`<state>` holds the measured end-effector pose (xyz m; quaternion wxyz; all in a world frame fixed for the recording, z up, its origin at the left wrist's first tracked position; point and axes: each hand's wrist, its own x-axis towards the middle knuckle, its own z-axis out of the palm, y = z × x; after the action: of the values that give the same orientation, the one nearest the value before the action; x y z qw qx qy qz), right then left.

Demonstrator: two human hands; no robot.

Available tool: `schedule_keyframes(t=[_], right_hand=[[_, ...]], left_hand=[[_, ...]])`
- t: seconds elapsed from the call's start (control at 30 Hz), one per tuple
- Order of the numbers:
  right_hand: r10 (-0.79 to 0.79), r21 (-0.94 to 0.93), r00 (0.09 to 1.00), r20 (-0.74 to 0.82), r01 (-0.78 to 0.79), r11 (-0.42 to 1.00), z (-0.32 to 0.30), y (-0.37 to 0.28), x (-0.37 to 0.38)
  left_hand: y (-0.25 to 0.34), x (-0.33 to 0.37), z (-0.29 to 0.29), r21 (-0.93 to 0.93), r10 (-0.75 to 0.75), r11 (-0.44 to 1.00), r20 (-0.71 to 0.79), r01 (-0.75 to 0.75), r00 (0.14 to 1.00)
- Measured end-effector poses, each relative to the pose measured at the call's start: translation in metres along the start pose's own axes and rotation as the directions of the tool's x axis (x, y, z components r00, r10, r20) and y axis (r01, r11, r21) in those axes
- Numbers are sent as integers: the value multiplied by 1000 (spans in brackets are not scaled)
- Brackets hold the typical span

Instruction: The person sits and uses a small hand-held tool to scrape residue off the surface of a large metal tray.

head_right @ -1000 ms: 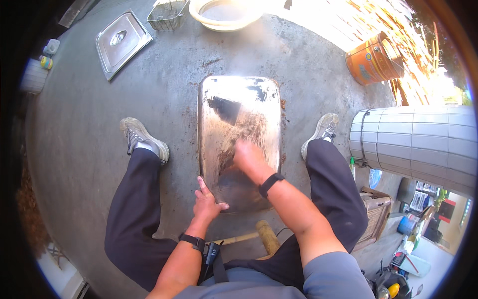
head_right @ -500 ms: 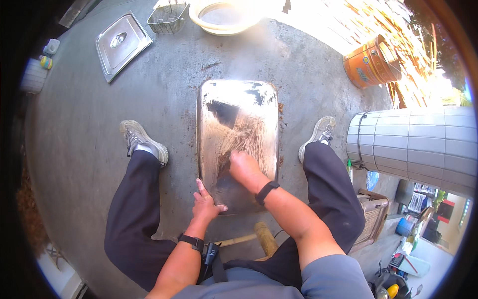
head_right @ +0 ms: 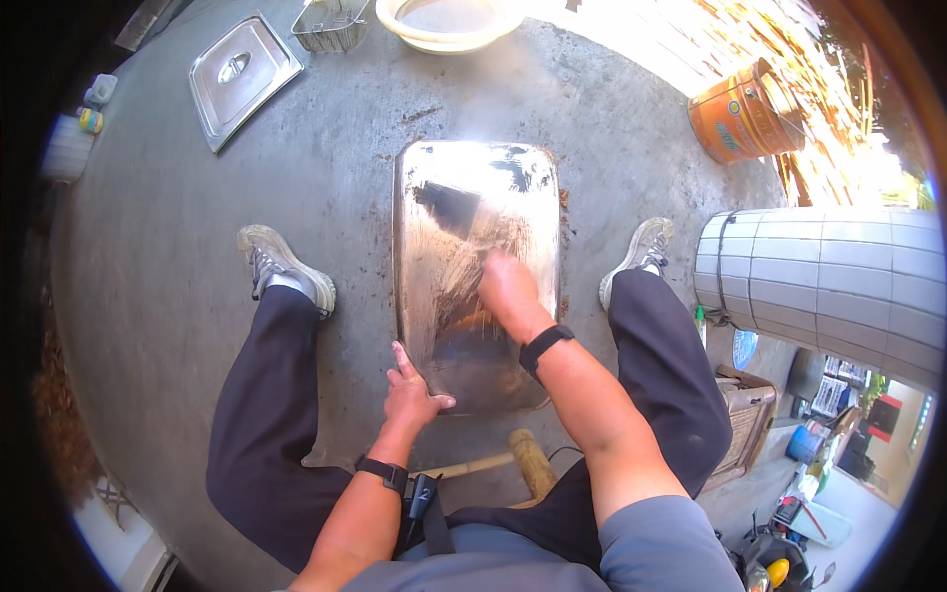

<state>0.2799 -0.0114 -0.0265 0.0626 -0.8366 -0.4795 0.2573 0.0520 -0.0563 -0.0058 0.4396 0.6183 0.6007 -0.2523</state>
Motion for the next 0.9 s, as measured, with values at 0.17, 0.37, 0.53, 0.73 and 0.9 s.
schedule_keyframes(t=[0.17, 0.37, 0.53, 0.73, 0.9], right_hand=[[-211, -59, 975, 61, 215, 975, 25, -12, -33], [-235, -25, 971, 50, 237, 971, 28, -9, -30], [-9, -2, 1000, -13, 9, 1000, -10, 19, 13], [-168, -19, 985, 28, 169, 986, 33, 11, -29], [-59, -18, 997, -58, 58, 998, 3, 27, 5]], left_hand=[[3, 3, 0, 28, -30, 999, 19, 29, 999], [1, 6, 1, 8, -17, 1000, -10, 17, 1000], [5, 5, -2, -8, 30, 999, -32, -31, 999], [3, 7, 3, 23, -10, 1000, -7, 10, 1000], [2, 4, 1, -9, 6, 1000, -7, -6, 1000]])
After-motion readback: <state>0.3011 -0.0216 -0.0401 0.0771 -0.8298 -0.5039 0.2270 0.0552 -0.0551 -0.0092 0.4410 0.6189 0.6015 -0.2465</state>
